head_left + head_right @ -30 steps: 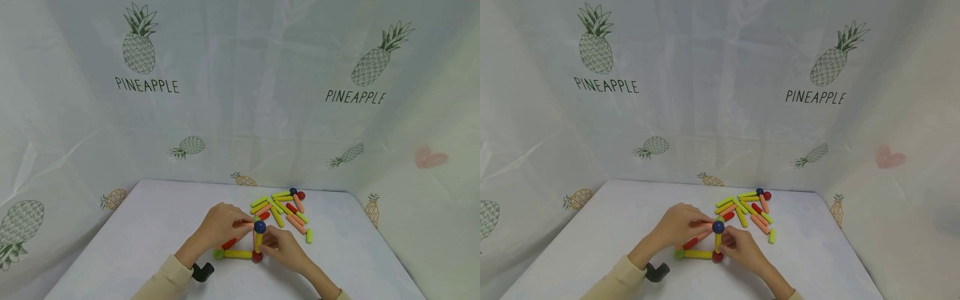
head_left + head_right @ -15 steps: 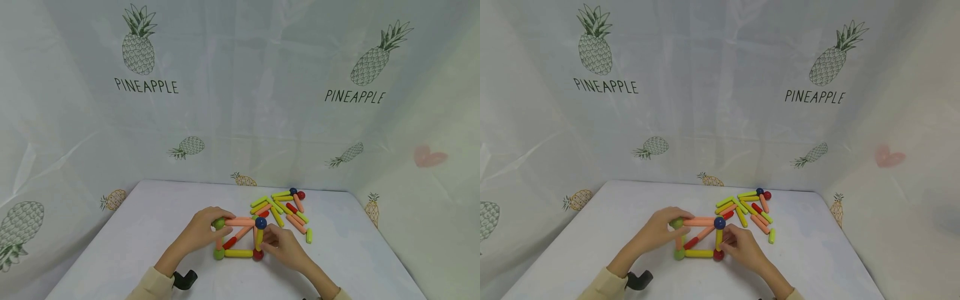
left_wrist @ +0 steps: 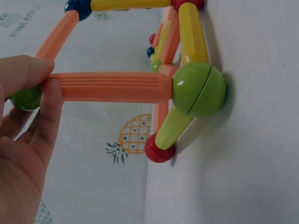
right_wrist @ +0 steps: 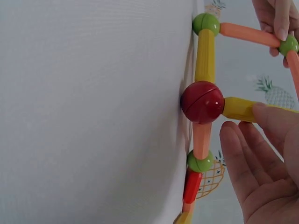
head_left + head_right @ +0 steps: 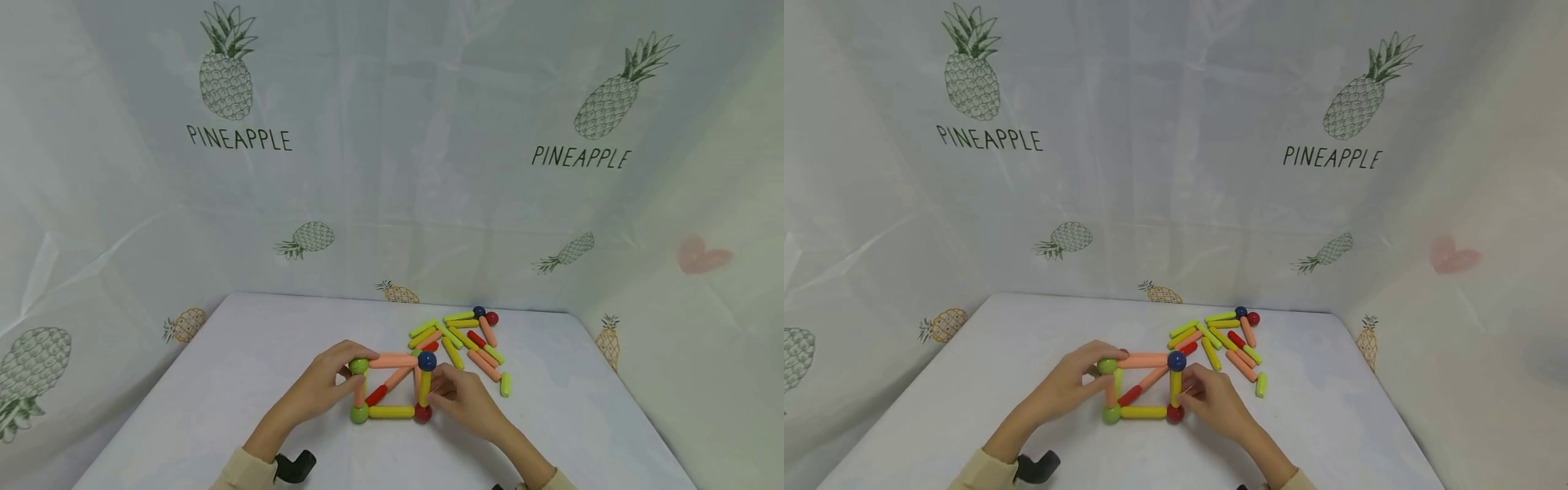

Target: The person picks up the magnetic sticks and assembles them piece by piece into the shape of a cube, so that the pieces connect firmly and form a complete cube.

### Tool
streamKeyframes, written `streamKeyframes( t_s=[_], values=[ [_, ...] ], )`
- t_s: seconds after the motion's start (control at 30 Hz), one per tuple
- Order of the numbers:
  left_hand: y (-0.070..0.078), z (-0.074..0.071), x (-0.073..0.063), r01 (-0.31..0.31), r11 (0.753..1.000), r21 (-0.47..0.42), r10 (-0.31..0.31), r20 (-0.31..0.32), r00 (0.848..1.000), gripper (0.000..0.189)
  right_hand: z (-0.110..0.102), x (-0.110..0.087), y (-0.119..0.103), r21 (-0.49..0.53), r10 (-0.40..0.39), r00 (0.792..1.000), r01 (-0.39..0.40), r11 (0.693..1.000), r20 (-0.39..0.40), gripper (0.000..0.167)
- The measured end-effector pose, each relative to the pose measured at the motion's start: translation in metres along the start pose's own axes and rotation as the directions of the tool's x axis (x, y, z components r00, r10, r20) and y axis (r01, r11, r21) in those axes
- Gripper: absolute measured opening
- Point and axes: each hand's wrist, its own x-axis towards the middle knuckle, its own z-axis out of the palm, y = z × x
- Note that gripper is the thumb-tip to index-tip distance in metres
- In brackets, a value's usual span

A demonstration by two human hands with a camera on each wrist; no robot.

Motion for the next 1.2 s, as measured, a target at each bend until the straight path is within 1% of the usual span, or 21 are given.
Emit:
streamKeyframes(
  t_s=[0.1, 0.17, 0.23, 0.3, 0.37, 0.4, 0.5, 0.53, 0.6, 0.63, 0.7, 0.77, 0.87, 0.97, 1.2],
  values=[
    [-0.001, 0.001, -0.001, 0.010, 1.000, -0.001, -0.010, -0.003, 1.000, 0.043, -0.004, -0.001, 0.002, -0.033, 0.019, 1.000, -0.019, 0.999, 0.010, 0.025],
    [-0.002, 0.001, -0.001, 0.014, 1.000, -0.004, -0.014, -0.006, 1.000, 0.045, -0.010, -0.004, 0.004, -0.068, 0.038, 0.999, -0.039, 0.997, -0.008, 0.025],
    [-0.003, 0.002, -0.001, 0.017, 1.000, -0.005, -0.017, -0.006, 1.000, 0.045, -0.018, -0.007, 0.009, -0.113, 0.060, 0.997, -0.066, 0.991, -0.052, 0.024],
    [-0.004, 0.003, -0.001, 0.018, 1.000, -0.004, -0.018, -0.006, 1.000, 0.046, -0.030, -0.011, 0.015, -0.168, 0.089, 0.989, -0.108, 0.980, -0.120, 0.023],
    [-0.005, 0.003, -0.001, 0.019, 1.000, -0.002, -0.019, -0.004, 1.000, 0.046, -0.042, -0.016, 0.024, -0.236, 0.139, 0.971, -0.183, 0.954, -0.193, 0.022],
    [-0.005, 0.003, -0.001, 0.020, 1.000, 0.000, -0.020, -0.005, 1.000, 0.046, -0.049, -0.018, 0.030, -0.273, 0.169, 0.959, -0.229, 0.934, -0.226, 0.021],
    [-0.005, 0.004, 0.000, 0.026, 1.000, 0.002, -0.026, -0.008, 1.000, 0.047, -0.067, -0.025, 0.048, -0.350, 0.271, 0.915, -0.369, 0.861, -0.299, 0.023],
    [-0.005, 0.003, -0.001, 0.029, 1.000, 0.003, -0.029, -0.009, 1.000, 0.047, -0.071, -0.027, 0.053, -0.366, 0.308, 0.899, -0.412, 0.834, -0.312, 0.025],
    [-0.005, 0.003, -0.001, 0.033, 0.999, 0.004, -0.033, -0.013, 0.999, 0.048, -0.079, -0.032, 0.063, -0.382, 0.359, 0.876, -0.467, 0.798, -0.322, 0.031],
    [-0.005, 0.003, -0.001, 0.034, 0.999, 0.002, -0.034, -0.013, 0.999, 0.048, -0.082, -0.034, 0.067, -0.383, 0.379, 0.868, -0.484, 0.786, -0.320, 0.034],
    [-0.005, 0.003, -0.002, 0.036, 0.999, -0.001, -0.036, -0.015, 0.999, 0.048, -0.085, -0.037, 0.073, -0.388, 0.402, 0.862, -0.500, 0.774, -0.308, 0.039],
    [-0.005, 0.003, -0.002, 0.033, 0.999, -0.006, -0.033, -0.018, 0.999, 0.048, -0.087, -0.040, 0.076, -0.386, 0.406, 0.865, -0.496, 0.778, -0.295, 0.039],
    [-0.005, 0.003, -0.001, 0.031, 0.999, -0.006, -0.031, -0.020, 0.999, 0.048, -0.088, -0.041, 0.075, -0.370, 0.405, 0.869, -0.489, 0.790, -0.284, 0.036],
    [-0.004, 0.003, -0.001, 0.031, 1.000, -0.002, -0.032, -0.024, 0.999, 0.047, -0.090, -0.042, 0.071, -0.352, 0.407, 0.873, -0.483, 0.802, -0.269, 0.033],
    [-0.003, 0.004, 0.000, 0.029, 1.000, 0.000, -0.029, -0.023, 0.999, 0.047, -0.093, -0.048, 0.067, -0.336, 0.412, 0.881, -0.470, 0.816, -0.231, 0.025]
  ],
)
